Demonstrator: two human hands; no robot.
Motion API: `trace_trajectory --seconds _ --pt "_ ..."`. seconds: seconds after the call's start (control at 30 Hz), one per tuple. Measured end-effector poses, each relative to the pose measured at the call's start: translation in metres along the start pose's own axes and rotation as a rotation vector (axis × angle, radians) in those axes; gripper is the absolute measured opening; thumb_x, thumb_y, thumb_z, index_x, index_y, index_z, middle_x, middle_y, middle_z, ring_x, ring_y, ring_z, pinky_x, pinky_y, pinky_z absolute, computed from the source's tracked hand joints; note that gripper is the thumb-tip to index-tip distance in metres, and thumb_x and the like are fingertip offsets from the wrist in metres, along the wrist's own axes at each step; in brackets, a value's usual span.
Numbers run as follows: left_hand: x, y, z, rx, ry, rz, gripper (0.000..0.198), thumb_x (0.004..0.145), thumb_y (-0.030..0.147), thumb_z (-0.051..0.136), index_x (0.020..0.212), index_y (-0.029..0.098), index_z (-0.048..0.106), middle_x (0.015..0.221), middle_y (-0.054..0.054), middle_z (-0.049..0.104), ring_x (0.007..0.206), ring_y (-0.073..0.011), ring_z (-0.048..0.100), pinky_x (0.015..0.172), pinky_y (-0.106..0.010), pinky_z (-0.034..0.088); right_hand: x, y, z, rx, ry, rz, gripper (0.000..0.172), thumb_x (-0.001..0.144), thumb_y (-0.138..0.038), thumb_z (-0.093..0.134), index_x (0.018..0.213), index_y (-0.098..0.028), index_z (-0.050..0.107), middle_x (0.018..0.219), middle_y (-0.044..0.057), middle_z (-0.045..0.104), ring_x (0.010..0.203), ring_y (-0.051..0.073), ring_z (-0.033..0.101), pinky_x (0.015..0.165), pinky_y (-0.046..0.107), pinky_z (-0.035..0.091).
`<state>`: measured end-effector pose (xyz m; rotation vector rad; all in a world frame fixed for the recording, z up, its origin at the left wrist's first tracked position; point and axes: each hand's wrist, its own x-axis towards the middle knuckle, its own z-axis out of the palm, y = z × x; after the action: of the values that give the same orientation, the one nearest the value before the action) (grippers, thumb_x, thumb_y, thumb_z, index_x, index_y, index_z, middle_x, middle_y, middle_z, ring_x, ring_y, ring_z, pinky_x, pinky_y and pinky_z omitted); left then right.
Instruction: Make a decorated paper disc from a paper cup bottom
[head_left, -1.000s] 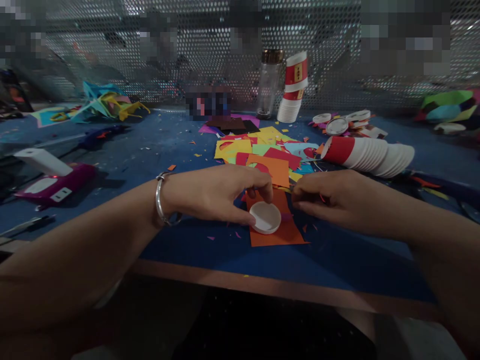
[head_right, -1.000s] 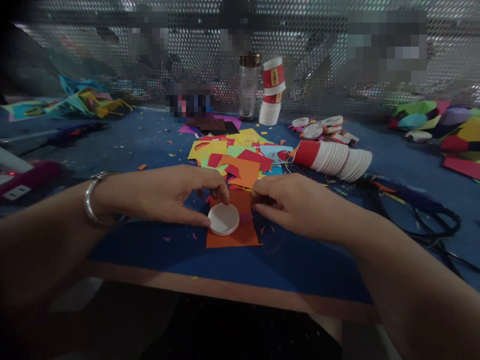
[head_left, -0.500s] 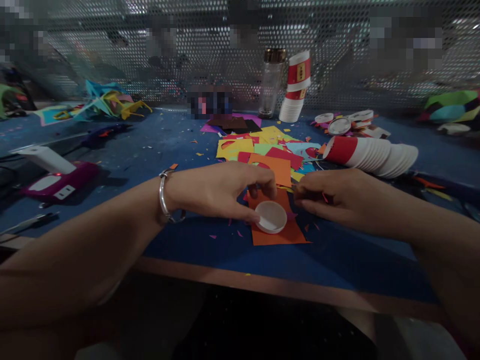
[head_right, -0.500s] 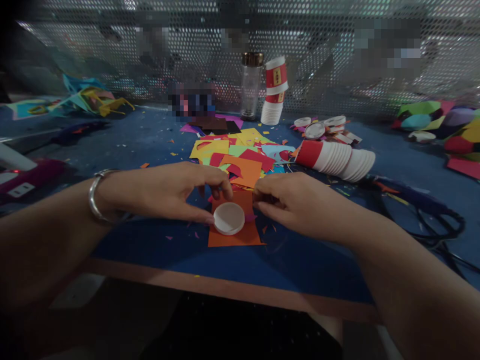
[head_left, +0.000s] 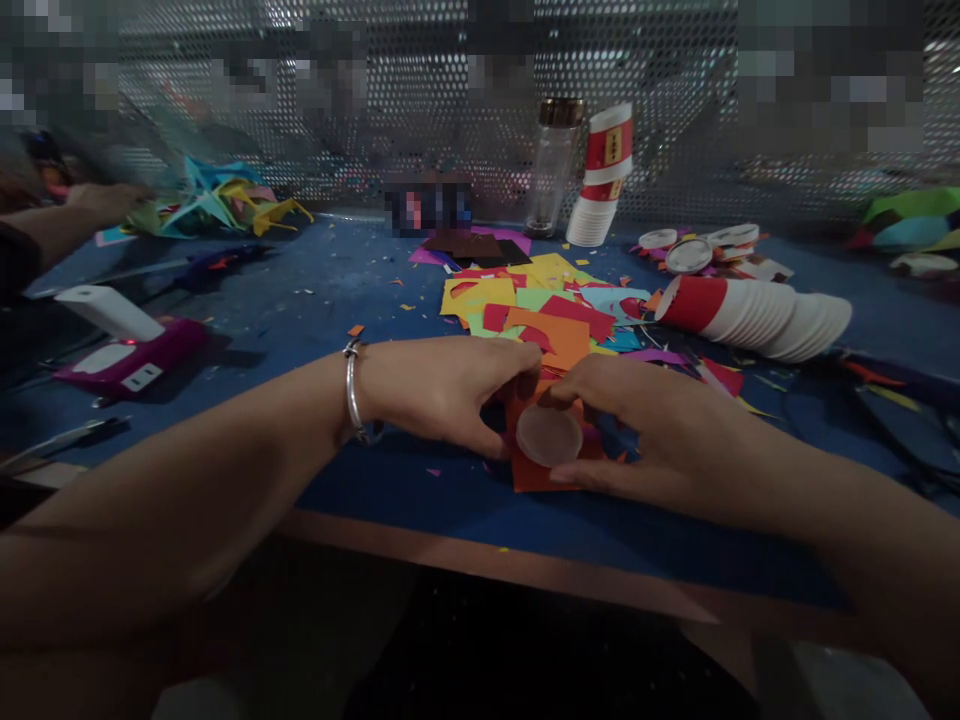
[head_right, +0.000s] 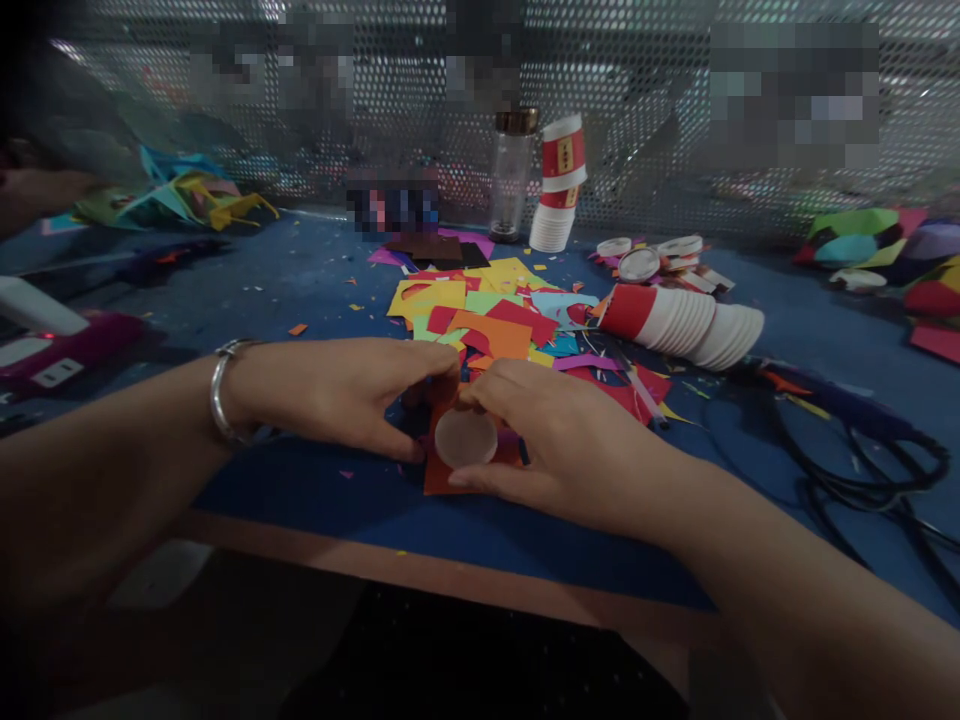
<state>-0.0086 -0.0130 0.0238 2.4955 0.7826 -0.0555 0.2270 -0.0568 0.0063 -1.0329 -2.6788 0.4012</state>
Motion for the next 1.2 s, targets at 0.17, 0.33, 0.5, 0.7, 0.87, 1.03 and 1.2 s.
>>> trace_trajectory --seconds 0.17,0.33,0.5,0.7,0.87,1.03,1.2 --pt "0.0001 -0.0002 0.0007 0.011 0.012 0.003 0.032 0.078 0.025 0.075 0.102 0.018 0.054 0.103 -0.004 0.063 0.084 -0.0169 0.055 0.069 -0.027 0.038 0.002 0.0013 0.0054 -0.051 0.036 -0.051 0.03 0.093 -0.041 0.07 0.107 -0.015 0.067 0.104 0.011 0.07 0.095 0.027 0.068 0.077 0.037 0.051" --pt "0.0008 -0.0022 0.0023 -0.003 0.028 0.029 0.029 0.079 0.024 0.074 0.098 0.019 0.053 0.099 -0.003 0.06 0.081 -0.0161 0.053 0.067 -0.027 0.037 0.0021 0.0005 0.0035 0.006 0.004 -0.051 0.016 0.095 -0.033 0.066 0.096 -0.017 0.065 0.099 0.008 0.064 0.086 0.021 0.064 0.071 0.032 0.049" --pt "0.0009 -0.0038 0.004 0.029 0.043 0.029 0.026 0.078 0.024 0.072 0.094 0.019 0.051 0.095 -0.002 0.061 0.077 -0.0153 0.052 0.065 -0.028 0.036 0.0001 0.0009 0.0039 0.04 -0.024 -0.092 0.011 0.097 -0.022 0.059 0.088 -0.018 0.064 0.099 0.007 0.062 0.084 0.019 0.062 0.073 0.032 0.048" --pt "0.0003 -0.0036 0.0019 0.031 0.03 0.037 0.024 0.079 0.02 0.069 0.096 0.019 0.052 0.096 -0.003 0.061 0.079 -0.0157 0.054 0.068 -0.028 0.039 -0.0024 0.0028 0.0029 0.03 -0.064 -0.08 0.011 0.097 -0.023 0.059 0.089 -0.018 0.065 0.103 0.009 0.063 0.087 0.02 0.063 0.075 0.033 0.049" --pt "-0.0001 -0.0022 -0.0002 0.038 0.015 0.035 0.021 0.082 0.018 0.068 0.095 0.019 0.052 0.096 -0.003 0.06 0.08 -0.016 0.055 0.069 -0.027 0.04 -0.0026 0.0002 -0.0011 0.051 -0.09 -0.082 0.014 0.098 -0.025 0.061 0.088 -0.019 0.068 0.096 0.007 0.061 0.083 0.018 0.06 0.074 0.031 0.049" --pt "-0.0004 -0.0024 -0.0001 0.052 0.013 0.036 0.021 0.082 0.018 0.069 0.096 0.019 0.053 0.096 -0.003 0.062 0.08 -0.0163 0.056 0.069 -0.027 0.04 -0.0017 -0.0018 -0.0012 0.07 -0.103 -0.072 0.012 0.097 -0.022 0.061 0.089 -0.018 0.069 0.099 0.007 0.061 0.084 0.018 0.06 0.075 0.03 0.049" --pt "-0.0028 -0.0015 0.0002 0.081 0.07 0.061 0.02 0.084 0.019 0.071 0.099 0.017 0.058 0.102 -0.005 0.065 0.084 -0.0172 0.058 0.072 -0.027 0.042 -0.001 -0.0024 -0.0015 0.058 -0.093 -0.076 0.012 0.096 -0.022 0.062 0.086 -0.019 0.067 0.096 0.007 0.06 0.082 0.018 0.059 0.073 0.03 0.048"
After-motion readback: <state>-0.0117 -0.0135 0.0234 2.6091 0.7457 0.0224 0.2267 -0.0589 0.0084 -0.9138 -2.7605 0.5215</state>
